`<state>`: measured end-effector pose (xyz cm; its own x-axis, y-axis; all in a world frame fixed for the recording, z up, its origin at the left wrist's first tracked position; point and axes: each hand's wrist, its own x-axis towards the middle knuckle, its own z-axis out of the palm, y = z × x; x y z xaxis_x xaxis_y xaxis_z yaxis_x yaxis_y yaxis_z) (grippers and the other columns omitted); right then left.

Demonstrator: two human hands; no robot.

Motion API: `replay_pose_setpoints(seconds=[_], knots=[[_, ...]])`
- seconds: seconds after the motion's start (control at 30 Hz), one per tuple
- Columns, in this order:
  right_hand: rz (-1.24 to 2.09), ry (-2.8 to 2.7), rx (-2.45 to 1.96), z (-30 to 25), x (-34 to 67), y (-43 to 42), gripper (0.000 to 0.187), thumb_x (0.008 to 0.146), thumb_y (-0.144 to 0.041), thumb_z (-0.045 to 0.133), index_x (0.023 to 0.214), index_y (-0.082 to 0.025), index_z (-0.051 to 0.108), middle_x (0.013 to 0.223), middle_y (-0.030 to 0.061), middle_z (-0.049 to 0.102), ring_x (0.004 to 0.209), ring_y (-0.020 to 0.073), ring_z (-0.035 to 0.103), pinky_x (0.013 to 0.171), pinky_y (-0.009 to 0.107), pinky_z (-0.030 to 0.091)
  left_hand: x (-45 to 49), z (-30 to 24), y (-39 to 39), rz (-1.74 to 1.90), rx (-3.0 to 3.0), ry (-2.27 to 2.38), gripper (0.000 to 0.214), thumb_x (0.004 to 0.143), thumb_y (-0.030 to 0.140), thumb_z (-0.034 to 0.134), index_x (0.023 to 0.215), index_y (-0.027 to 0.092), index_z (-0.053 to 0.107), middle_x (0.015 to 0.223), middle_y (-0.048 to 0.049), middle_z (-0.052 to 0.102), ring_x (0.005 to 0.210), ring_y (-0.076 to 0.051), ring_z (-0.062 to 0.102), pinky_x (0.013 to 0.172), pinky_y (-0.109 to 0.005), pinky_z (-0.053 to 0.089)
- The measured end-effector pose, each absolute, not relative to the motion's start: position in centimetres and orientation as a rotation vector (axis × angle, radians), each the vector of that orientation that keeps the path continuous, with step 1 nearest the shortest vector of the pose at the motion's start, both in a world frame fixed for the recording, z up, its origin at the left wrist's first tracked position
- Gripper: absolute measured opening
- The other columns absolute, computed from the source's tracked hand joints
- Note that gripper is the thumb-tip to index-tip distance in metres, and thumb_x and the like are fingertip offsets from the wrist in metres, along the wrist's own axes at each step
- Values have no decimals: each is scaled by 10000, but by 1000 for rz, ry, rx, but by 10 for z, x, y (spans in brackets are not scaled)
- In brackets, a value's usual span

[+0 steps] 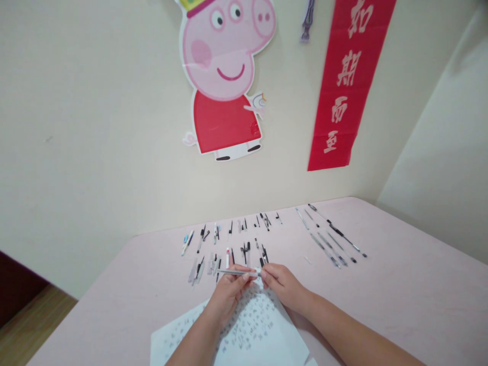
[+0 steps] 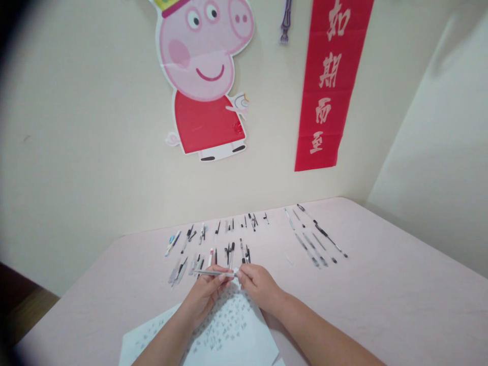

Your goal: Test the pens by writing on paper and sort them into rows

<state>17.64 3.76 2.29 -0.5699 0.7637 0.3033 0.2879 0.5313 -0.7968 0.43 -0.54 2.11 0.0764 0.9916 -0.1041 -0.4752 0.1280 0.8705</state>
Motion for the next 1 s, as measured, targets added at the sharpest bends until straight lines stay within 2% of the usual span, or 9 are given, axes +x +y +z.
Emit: replay_pose_setpoints(seconds=[0.1,0.2,0.3,0.67,0.9,1.0], knots=[[991,-2095,-869,24,176,36,359,910,-360,337,653,-168,499,609,-9,520,589,119,491,585,228,363,4,22,-6,1284,770,859,162,686,229,723,807,146,656,849,-49,683,815,-124,613,740,-213,473],[997,-2051,-880,26,177,35,249,881,-355,412,748,-170,511,661,-10,536,614,121,491,579,221,365,4,22,-5,1298,765,867,165,687,233,722,810,145,657,842,-49,684,817,-123,613,734,-205,472],[967,-2054,-877,26,177,35,212,868,-338,439,759,-172,511,668,-12,533,622,123,487,580,223,365,4,22,-5,1301,759,872,163,683,233,726,805,148,657,832,-43,686,808,-119,614,731,-201,473],[1060,-2032,-839,22,176,36,415,889,-468,358,636,-170,498,579,-13,520,569,123,505,573,236,380,5,24,-7,1293,785,852,148,699,219,711,810,143,651,847,-53,681,827,-134,615,752,-226,472],[1510,-1791,-839,22,171,34,467,824,-595,376,630,-178,458,483,-32,485,456,109,475,493,228,381,4,20,-7,1276,804,824,134,710,206,701,820,151,648,887,-52,680,851,-130,609,765,-223,464],[1581,-1751,-843,21,170,34,478,814,-610,377,630,-176,459,462,-37,476,437,104,470,480,224,376,4,21,-7,1284,806,827,134,708,211,703,815,150,649,881,-53,680,849,-135,610,766,-228,465]])
